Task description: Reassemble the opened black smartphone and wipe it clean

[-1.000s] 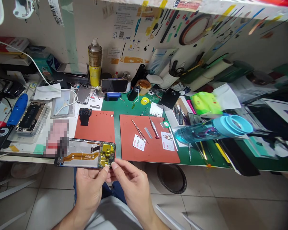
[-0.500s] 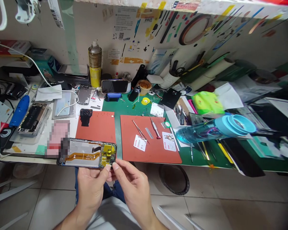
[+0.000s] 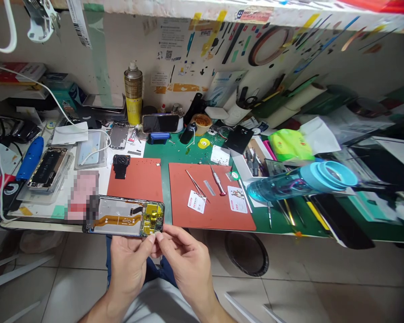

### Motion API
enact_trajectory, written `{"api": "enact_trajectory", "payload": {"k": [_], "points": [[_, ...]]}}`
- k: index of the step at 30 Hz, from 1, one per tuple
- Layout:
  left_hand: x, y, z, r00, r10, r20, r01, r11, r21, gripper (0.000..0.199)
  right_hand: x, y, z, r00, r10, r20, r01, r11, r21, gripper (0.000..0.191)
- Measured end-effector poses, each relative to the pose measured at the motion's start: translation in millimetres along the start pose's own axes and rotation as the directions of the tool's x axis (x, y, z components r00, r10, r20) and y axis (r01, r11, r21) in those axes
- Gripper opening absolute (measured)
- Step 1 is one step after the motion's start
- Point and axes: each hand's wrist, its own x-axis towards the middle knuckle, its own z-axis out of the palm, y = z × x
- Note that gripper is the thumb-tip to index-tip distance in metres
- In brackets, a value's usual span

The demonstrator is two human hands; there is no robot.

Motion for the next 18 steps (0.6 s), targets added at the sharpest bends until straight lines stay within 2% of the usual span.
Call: {"api": "enact_trajectory", "payload": {"k": [3,6,9,11,14,15,16,18], "points": [[-1,-2,-3.2,0.998,-0.025,0.055,0.025,1.000,0.010,0.066,1,1,0,1.000,-0.012,-0.004,0.012,1.000,0.006,0.025],[-4,-8,-14.6,0.986,-0.053,0.161,0.046,0.998,0.042,0.062,4,1,-3,1.000,-0.016,0.010,0.016,0.998,0.067,0.026],[0,-16,-38.8,0.942,-0.173,0.289,0.157,0.985,0.078,0.055,12,-6,-16,0.997,0.011,0.075,-0.018,0.995,0.101,0.028],[10,-19,-59.0,0.907,-0.294,0.301,0.294,0.955,0.048,0.051,20,-14,-28,0.992,0.028,0.123,-0.038,0.996,0.079,0.029],[33,-14,-82.2,0.874,-0.358,0.329,0.372,0.928,0.021,0.067,33,-28,-47,0.978,0.084,0.190,-0.093,0.995,0.035,0.031],[39,-9,-85.6,0.833,-0.413,0.367,0.438,0.899,0.019,0.065,37,-33,-52,0.970,0.112,0.214,-0.119,0.993,0.020,0.032],[44,-4,-86.5,0.752,-0.503,0.426,0.548,0.836,0.020,0.061,40,-37,-56,0.959,0.145,0.243,-0.150,0.989,-0.001,0.034],[47,9,-81.1,0.650,-0.572,0.501,0.644,0.764,0.037,0.069,45,-43,-61,0.928,0.213,0.306,-0.202,0.977,-0.068,0.035]]}}
